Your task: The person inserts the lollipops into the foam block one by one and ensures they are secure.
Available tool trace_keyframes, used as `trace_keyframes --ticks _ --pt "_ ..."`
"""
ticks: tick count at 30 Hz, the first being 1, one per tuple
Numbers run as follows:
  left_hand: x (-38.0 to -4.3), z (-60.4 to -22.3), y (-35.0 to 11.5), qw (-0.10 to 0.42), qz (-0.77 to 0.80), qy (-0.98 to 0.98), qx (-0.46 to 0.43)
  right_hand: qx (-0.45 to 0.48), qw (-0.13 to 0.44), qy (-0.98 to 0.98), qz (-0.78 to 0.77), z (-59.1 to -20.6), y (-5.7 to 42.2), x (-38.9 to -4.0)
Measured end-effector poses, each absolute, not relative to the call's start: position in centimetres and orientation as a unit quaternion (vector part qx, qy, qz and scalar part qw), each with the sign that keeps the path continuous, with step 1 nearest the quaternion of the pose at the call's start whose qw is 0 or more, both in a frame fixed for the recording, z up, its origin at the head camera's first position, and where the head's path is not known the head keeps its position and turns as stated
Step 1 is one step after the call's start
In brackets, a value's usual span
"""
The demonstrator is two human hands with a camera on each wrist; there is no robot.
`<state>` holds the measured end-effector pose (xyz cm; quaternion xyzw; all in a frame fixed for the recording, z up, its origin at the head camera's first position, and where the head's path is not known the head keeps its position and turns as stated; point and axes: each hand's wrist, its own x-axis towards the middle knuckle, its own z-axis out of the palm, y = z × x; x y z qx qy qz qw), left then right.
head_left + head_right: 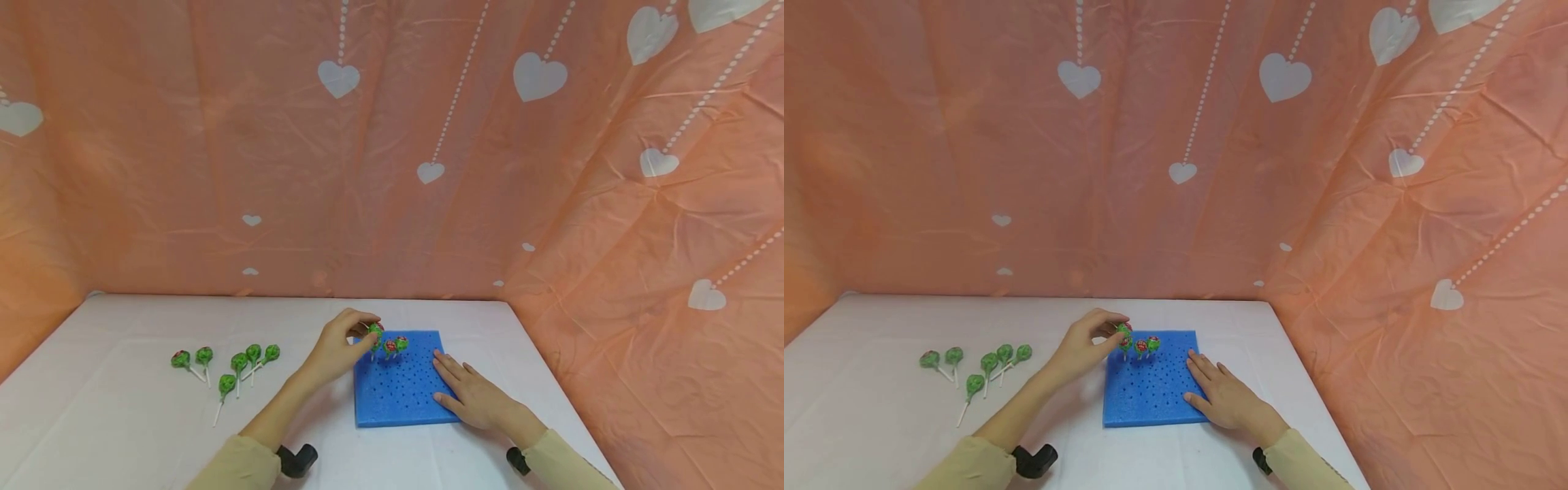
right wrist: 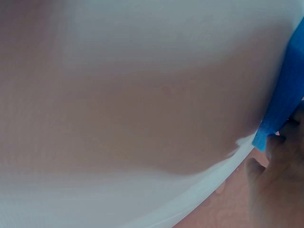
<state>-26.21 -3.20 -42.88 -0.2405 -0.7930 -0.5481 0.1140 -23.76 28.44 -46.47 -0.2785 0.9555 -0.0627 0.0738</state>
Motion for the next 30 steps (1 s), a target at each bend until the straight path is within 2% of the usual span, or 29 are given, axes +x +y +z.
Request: trace_keyframes --ticks 11,30 --pt "-25.8 -42.3 -0.3 0.116 -0.569 -0.773 -0.257 -0.274 0.073 0.957 -0.057 -46.6 28.4 -23.9" --pt "-26.4 -41.1 2.8 0.087 -0.552 -0.784 -0.271 -0.281 0.066 0.956 -0.054 -46.6 28.4 -23.9"
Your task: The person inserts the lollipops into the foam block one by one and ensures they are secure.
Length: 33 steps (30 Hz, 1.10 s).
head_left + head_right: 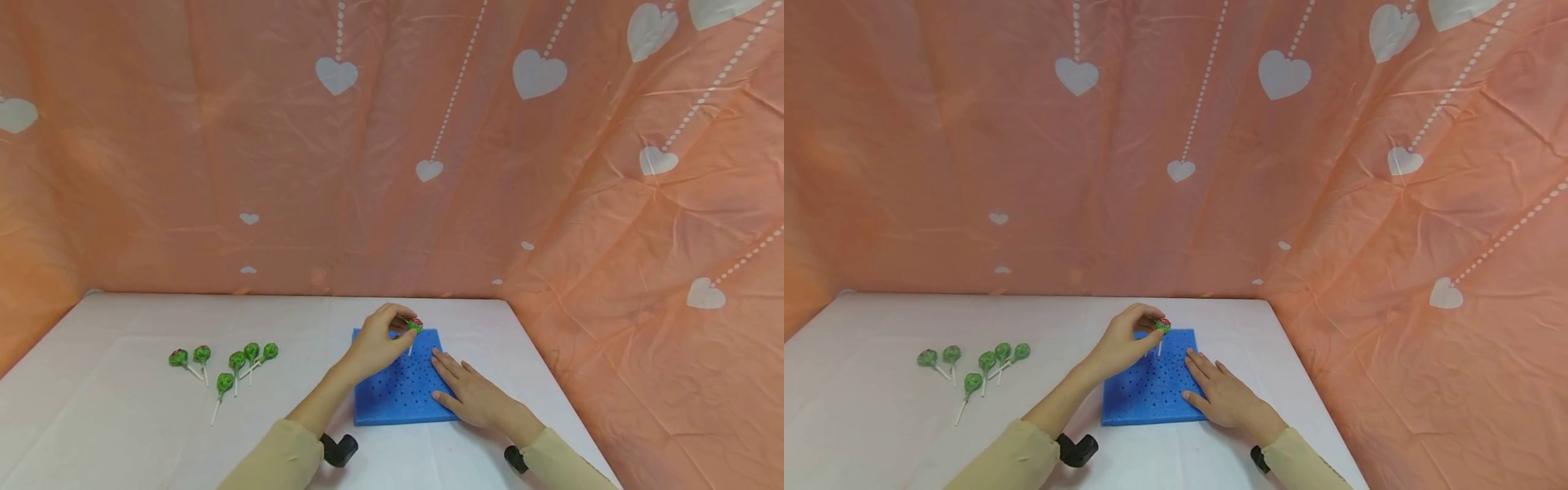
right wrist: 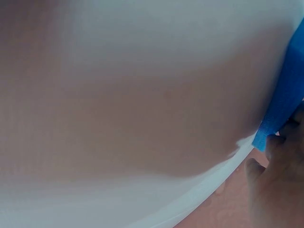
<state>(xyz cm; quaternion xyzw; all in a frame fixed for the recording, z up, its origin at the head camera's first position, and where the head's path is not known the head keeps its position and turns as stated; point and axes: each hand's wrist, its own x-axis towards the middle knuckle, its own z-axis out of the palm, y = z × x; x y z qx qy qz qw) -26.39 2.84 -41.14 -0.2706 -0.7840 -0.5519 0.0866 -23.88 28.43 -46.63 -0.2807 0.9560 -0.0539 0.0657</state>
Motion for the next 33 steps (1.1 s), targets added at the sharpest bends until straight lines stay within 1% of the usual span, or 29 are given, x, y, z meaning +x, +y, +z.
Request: trace_keyframes --ticks 6,11,23,33 --pt "-27.4 -41.2 3.3 0.094 -0.515 -0.802 -0.288 -0.279 0.064 0.957 -0.053 -46.7 28.4 -24.0" --pt "-28.0 -41.5 3.7 0.09 -0.487 -0.817 -0.296 -0.277 0.068 0.957 -0.057 -46.6 28.4 -23.9" --pt "-28.4 -41.9 3.8 0.095 -0.399 -0.871 -0.272 -0.269 0.079 0.958 -0.059 -46.7 28.4 -24.0" --pt "-28.6 -42.6 3.6 0.101 -0.365 -0.882 -0.281 -0.268 0.079 0.958 -0.065 -46.6 28.4 -23.9"
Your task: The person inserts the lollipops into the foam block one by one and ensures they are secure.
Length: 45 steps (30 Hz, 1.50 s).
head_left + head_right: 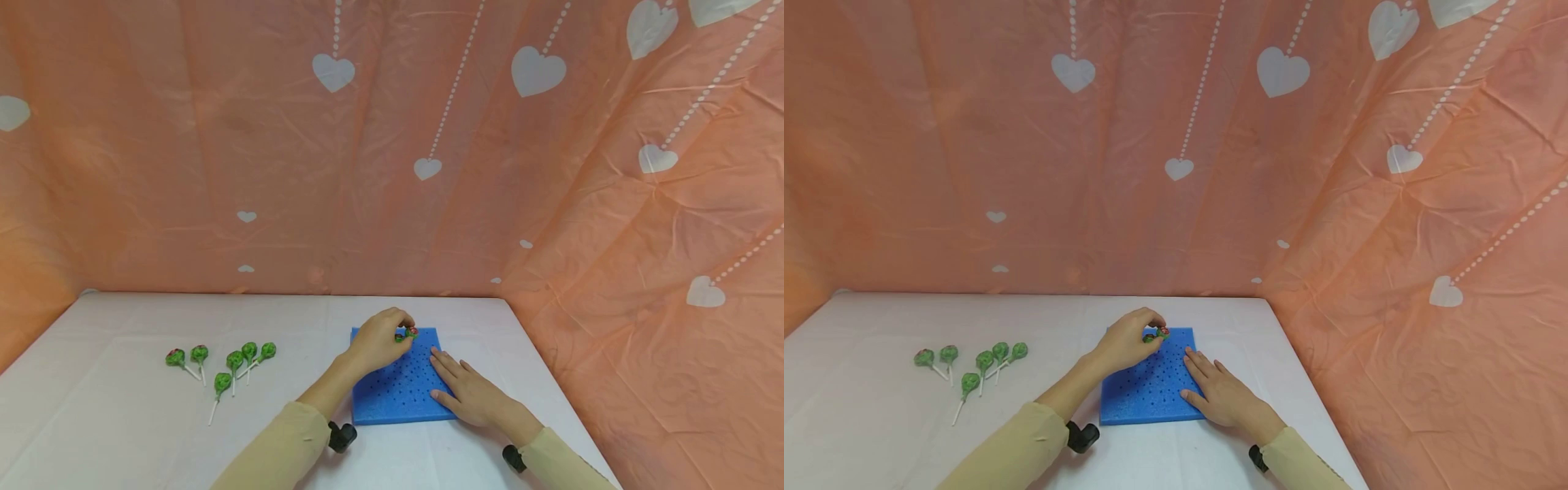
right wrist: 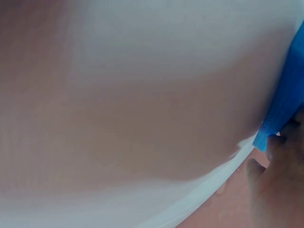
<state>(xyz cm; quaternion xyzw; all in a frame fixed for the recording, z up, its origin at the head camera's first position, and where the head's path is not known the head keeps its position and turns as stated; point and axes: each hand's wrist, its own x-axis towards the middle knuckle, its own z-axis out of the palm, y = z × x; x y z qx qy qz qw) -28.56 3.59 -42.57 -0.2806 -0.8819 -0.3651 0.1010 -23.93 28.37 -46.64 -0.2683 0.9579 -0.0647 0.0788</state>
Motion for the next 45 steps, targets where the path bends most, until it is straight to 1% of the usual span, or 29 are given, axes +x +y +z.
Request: trace_keyframes --ticks 30,45 --pt "-28.68 -43.46 3.9 0.094 -0.334 -0.898 -0.272 -0.269 0.075 0.958 -0.06 -46.85 28.47 -23.96" --pt "-28.77 -43.28 3.83 0.096 -0.284 -0.918 -0.259 -0.267 0.078 0.959 -0.059 -46.72 28.44 -23.95"
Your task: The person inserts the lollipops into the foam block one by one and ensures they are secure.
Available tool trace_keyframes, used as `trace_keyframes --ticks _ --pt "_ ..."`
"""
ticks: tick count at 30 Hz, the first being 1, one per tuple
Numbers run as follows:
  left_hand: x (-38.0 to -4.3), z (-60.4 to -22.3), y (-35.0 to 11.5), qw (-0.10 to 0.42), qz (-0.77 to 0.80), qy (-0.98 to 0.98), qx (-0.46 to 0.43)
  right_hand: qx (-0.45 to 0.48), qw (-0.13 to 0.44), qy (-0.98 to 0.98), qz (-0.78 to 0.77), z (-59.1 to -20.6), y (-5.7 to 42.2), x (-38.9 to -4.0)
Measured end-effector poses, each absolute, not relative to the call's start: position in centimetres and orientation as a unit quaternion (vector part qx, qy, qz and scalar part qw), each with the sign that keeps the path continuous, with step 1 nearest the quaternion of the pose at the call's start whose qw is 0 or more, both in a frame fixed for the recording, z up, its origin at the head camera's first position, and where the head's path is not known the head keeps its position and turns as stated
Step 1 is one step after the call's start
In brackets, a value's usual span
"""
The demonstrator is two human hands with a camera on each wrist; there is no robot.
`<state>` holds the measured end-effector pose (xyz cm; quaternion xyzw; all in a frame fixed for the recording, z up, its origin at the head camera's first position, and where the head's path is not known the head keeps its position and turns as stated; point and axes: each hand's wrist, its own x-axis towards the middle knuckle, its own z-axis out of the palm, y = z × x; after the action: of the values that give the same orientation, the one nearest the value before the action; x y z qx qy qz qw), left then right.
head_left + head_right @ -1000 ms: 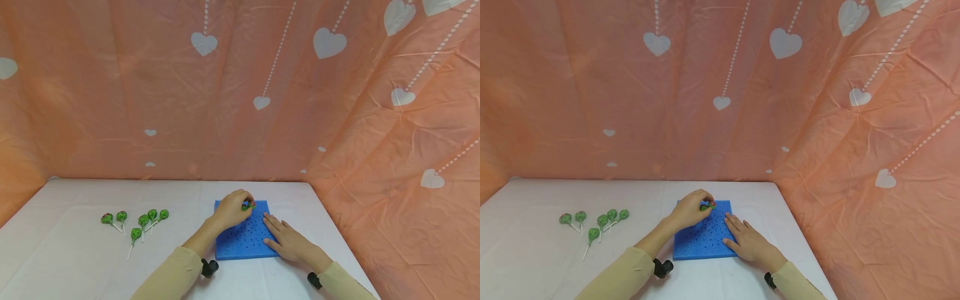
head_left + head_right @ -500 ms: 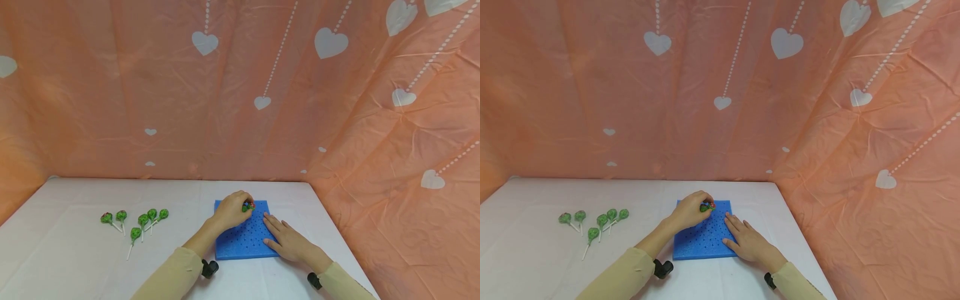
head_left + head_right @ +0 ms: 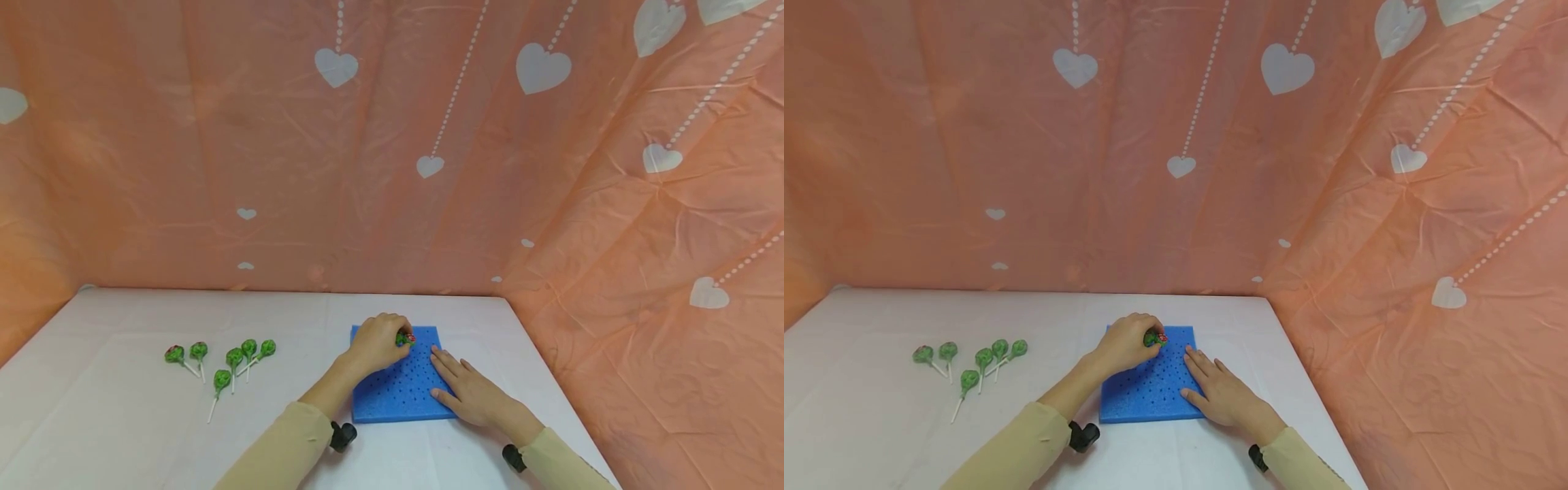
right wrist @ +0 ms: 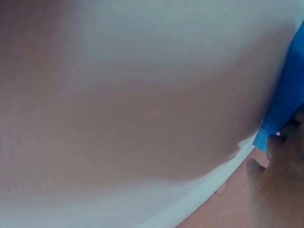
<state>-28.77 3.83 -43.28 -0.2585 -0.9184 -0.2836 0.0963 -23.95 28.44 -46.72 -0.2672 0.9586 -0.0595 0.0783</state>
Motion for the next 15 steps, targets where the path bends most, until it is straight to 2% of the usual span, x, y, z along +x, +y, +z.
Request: trace_keyframes --ticks 15 --pt "-28.82 -43.67 3.48 0.1 -0.302 -0.912 -0.26 -0.27 0.078 0.957 -0.069 -46.58 28.33 -23.83"
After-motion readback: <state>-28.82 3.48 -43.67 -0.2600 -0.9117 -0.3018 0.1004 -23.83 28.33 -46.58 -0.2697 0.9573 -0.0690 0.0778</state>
